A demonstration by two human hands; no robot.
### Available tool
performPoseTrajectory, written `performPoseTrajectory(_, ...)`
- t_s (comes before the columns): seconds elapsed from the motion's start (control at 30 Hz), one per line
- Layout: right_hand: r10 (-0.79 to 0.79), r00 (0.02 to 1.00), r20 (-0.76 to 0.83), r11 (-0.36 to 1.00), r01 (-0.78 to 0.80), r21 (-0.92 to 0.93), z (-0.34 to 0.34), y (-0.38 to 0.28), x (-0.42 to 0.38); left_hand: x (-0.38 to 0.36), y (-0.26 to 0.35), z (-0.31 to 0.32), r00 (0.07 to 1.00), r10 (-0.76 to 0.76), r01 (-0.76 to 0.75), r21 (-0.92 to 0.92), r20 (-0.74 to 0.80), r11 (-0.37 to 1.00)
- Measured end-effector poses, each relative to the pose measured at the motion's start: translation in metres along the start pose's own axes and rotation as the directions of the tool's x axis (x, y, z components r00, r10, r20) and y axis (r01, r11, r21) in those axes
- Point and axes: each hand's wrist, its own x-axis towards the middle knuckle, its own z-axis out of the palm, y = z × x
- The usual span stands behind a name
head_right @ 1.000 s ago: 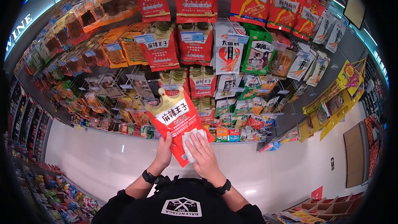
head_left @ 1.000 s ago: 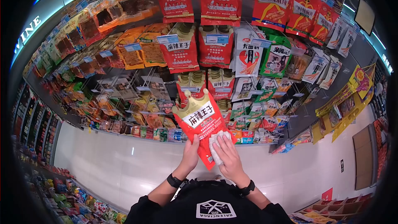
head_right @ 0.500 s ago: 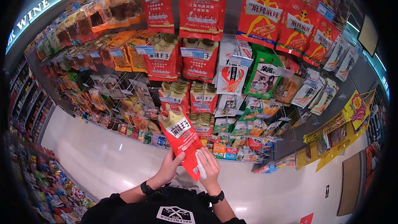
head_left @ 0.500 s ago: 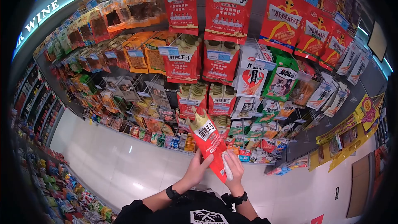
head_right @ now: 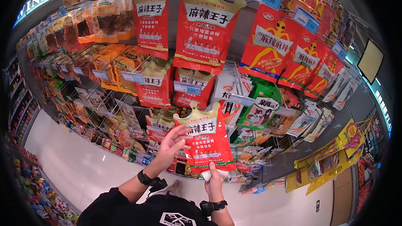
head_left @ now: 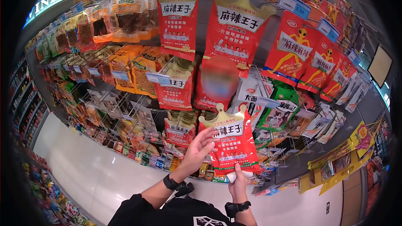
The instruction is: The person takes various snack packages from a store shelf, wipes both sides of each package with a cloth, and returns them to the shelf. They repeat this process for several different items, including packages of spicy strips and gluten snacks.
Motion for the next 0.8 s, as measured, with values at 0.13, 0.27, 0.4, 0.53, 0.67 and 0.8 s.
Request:
performPoseTrajectory(0.13, -0.01, 1.0, 0.03, 1.0, 0.01, 0.0, 0.013, 0.003, 0.04, 0.069, 0.015, -0.01, 1.0, 0.025, -0.024, -0.317, 0.0, 0.948)
performPoseTrajectory(0.27, 0.036, 0.998, 0.049, 0.999, -0.037, 0.003, 0.012, 0.005, 0.068, 0.101, 0.013, -0.022, 0.993, 0.118, -0.099, -0.421, 0.019, 0.901)
performPoseTrajectory(0.4, 0.016, 0.989, 0.148, 1.0, -0.02, 0.024, -0.008, 0.018, 0.093, 0.093, 0.02, -0.022, 0.974, 0.228, -0.227, -0.083, -0.001, 0.97)
performPoseTrajectory(0.53, 0.005, 0.985, 0.174, 1.0, -0.01, 0.028, 0.001, 0.017, 0.099, 0.1, 0.034, -0.026, 0.887, 0.459, -0.412, 0.542, 0.053, 0.733)
performPoseTrajectory(0.67, 0.06, 0.983, 0.172, 0.998, -0.062, 0.005, 0.003, 0.021, 0.102, 0.119, 0.026, -0.033, 0.769, 0.582, -0.529, 0.775, 0.264, 0.347)
performPoseTrajectory(0.8, 0.075, 0.982, 0.174, 0.997, -0.079, 0.014, 0.003, 0.026, 0.108, 0.126, 0.004, -0.044, 0.745, 0.56, -0.577, 0.772, 0.363, 0.267)
